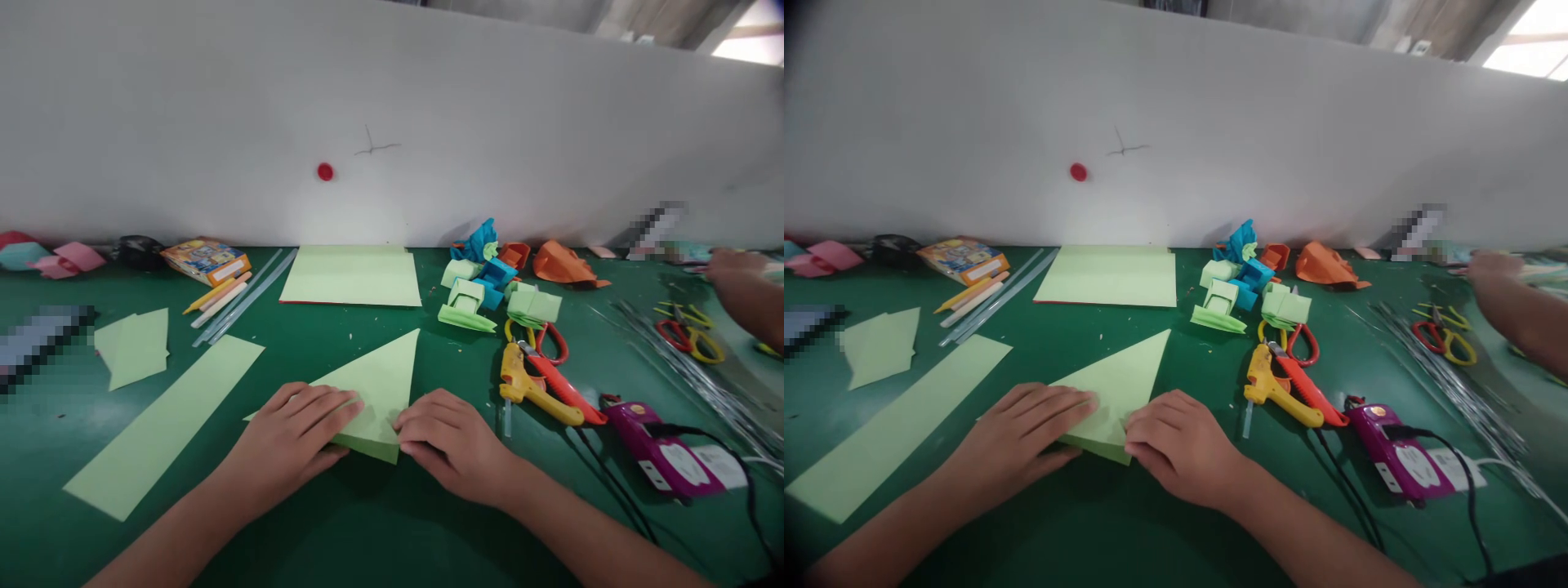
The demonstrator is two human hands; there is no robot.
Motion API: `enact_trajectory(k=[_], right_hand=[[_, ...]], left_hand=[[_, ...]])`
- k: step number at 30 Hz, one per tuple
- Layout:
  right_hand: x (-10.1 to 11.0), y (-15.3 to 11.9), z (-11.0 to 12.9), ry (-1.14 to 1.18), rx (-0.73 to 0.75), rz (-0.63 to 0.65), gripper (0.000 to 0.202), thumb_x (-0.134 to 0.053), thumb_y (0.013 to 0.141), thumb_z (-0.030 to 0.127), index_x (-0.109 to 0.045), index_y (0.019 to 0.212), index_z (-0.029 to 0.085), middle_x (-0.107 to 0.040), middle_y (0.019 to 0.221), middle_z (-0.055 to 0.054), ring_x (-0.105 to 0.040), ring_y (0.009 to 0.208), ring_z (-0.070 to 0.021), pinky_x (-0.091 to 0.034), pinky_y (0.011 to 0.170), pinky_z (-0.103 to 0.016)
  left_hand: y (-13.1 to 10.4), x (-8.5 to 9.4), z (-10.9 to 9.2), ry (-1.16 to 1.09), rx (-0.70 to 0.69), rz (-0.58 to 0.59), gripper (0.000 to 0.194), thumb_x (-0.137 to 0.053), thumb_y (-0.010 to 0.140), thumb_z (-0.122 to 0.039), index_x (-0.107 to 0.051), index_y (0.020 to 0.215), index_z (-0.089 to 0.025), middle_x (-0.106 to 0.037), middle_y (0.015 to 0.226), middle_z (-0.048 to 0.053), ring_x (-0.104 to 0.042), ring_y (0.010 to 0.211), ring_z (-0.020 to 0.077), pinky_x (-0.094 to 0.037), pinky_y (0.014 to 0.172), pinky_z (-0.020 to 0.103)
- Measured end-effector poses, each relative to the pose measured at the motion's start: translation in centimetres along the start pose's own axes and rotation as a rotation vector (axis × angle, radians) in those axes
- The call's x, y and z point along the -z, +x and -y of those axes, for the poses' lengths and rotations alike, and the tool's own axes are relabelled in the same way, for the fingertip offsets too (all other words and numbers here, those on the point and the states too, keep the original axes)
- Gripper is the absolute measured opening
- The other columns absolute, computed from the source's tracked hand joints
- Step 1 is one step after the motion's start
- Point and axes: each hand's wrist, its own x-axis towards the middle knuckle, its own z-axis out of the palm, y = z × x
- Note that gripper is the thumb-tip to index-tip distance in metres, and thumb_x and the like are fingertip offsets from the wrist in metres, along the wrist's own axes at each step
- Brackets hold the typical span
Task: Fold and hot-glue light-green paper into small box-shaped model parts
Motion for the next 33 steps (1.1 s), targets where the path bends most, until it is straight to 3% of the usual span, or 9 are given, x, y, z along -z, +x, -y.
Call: enact_trajectory(k=[7,17,23,26,33], right_hand=[[-0.2,-0.1,0.2,0.016,0.054,0.014,0.006,-0.060,0.102,0.024,-0.064,0.100,0.021,-0.077,0.098,-0.004,-0.067,0.089,-0.0165,-0.050,0.084,-0.033],[-0.1,0.0,0.4,0.047,0.029,0.009,0.009,-0.057,0.104,0.028,-0.064,0.101,0.022,-0.077,0.098,-0.003,-0.068,0.090,-0.0158,-0.050,0.086,-0.033],[0.1,-0.1,0.2,0.040,0.053,0.120,0.029,-0.063,0.099,0.043,-0.065,0.117,0.021,-0.076,0.111,-0.008,-0.067,0.103,-0.0201,-0.049,0.093,-0.037],[-0.3,-0.3,-0.2,-0.031,0.051,0.117,0.027,-0.066,0.098,0.038,-0.066,0.120,0.022,-0.076,0.115,-0.007,-0.066,0.105,-0.0208,-0.049,0.093,-0.039],[-0.7,-0.5,-0.9,-0.149,0.050,-0.022,0.015,-0.060,0.100,0.018,-0.070,0.110,0.022,-0.080,0.106,-0.005,-0.066,0.098,-0.0198,-0.052,0.088,-0.038]], left_hand=[[-0.1,0.8,-0.3,0.047,-0.099,-0.020,0.035,-0.046,0.100,-0.013,-0.066,0.127,-0.019,-0.073,0.130,0.005,-0.068,0.114,0.0240,-0.041,0.100,0.043],[0.5,1.0,-0.5,0.024,-0.100,-0.171,0.015,-0.058,0.097,-0.015,-0.072,0.101,-0.020,-0.079,0.100,0.002,-0.071,0.089,0.0188,-0.049,0.084,0.037],[0.3,0.9,-0.4,0.018,-0.096,-0.188,0.010,-0.062,0.096,-0.016,-0.072,0.097,-0.020,-0.078,0.094,0.002,-0.071,0.083,0.0173,-0.049,0.080,0.035],[0.4,1.1,-0.3,0.008,-0.098,-0.175,0.010,-0.061,0.098,-0.016,-0.071,0.098,-0.019,-0.079,0.094,0.001,-0.071,0.082,0.0164,-0.049,0.078,0.034],[0.8,1.0,-0.4,0.031,-0.078,-0.149,0.011,-0.061,0.099,-0.020,-0.071,0.094,-0.020,-0.079,0.090,-0.001,-0.071,0.079,0.0159,-0.049,0.077,0.033]])
